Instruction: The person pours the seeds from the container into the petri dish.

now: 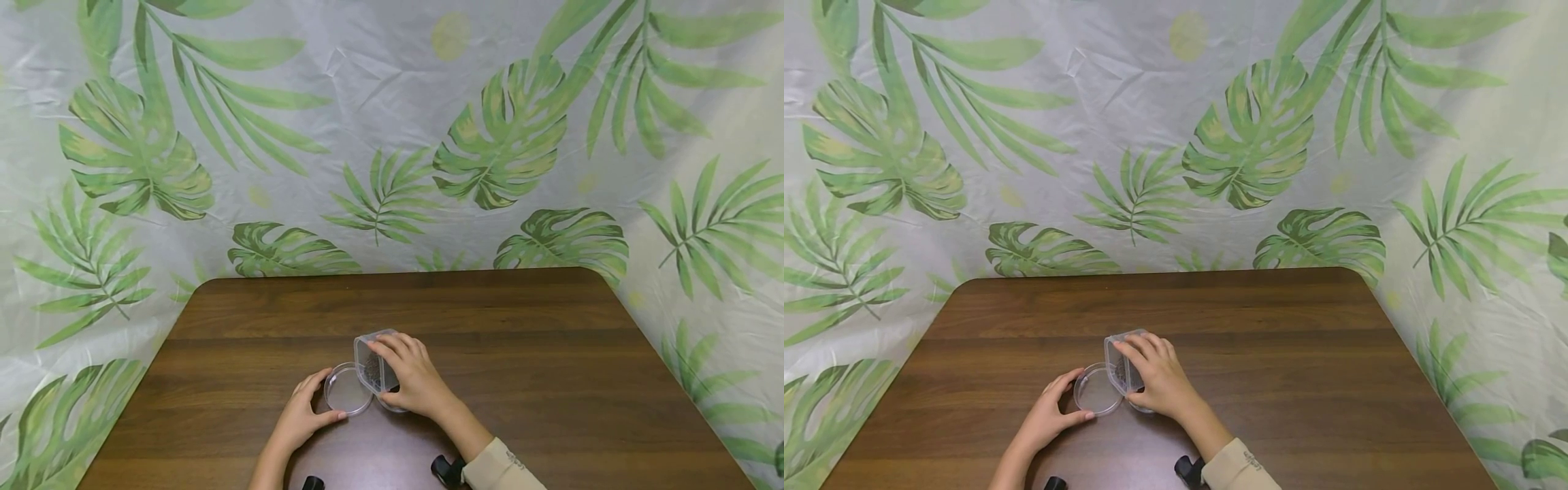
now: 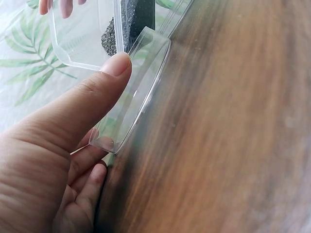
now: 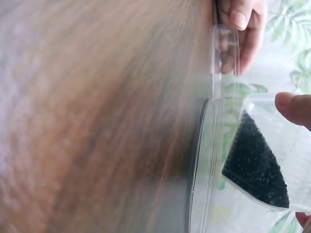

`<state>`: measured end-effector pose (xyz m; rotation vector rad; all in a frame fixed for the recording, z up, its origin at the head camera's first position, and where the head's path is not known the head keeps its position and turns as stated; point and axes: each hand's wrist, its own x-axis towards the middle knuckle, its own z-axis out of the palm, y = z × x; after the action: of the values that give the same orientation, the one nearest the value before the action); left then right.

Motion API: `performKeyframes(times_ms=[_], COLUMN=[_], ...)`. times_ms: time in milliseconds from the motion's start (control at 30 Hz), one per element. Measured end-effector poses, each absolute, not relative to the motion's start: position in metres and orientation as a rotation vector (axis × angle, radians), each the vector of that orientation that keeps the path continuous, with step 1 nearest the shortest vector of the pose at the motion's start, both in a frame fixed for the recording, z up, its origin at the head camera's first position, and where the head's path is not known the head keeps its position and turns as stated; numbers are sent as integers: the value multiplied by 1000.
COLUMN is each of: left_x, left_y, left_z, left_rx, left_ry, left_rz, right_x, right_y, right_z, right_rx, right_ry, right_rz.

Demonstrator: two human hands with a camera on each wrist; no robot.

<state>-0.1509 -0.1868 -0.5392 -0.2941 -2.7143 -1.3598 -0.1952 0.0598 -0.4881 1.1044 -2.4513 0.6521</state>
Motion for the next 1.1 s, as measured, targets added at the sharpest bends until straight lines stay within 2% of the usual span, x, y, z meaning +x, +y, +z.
performKeyframes(times_ms=[1100], left_x=[-151], left_y=[-186], left_z=[-537], left_rx=[-293], left_ry=[-2698], left_rz=[-1370], right_x=[-195], right_y=[52], right_z=[-483], right_rx=[1196], right_ry=[-2383], right_rz=[505])
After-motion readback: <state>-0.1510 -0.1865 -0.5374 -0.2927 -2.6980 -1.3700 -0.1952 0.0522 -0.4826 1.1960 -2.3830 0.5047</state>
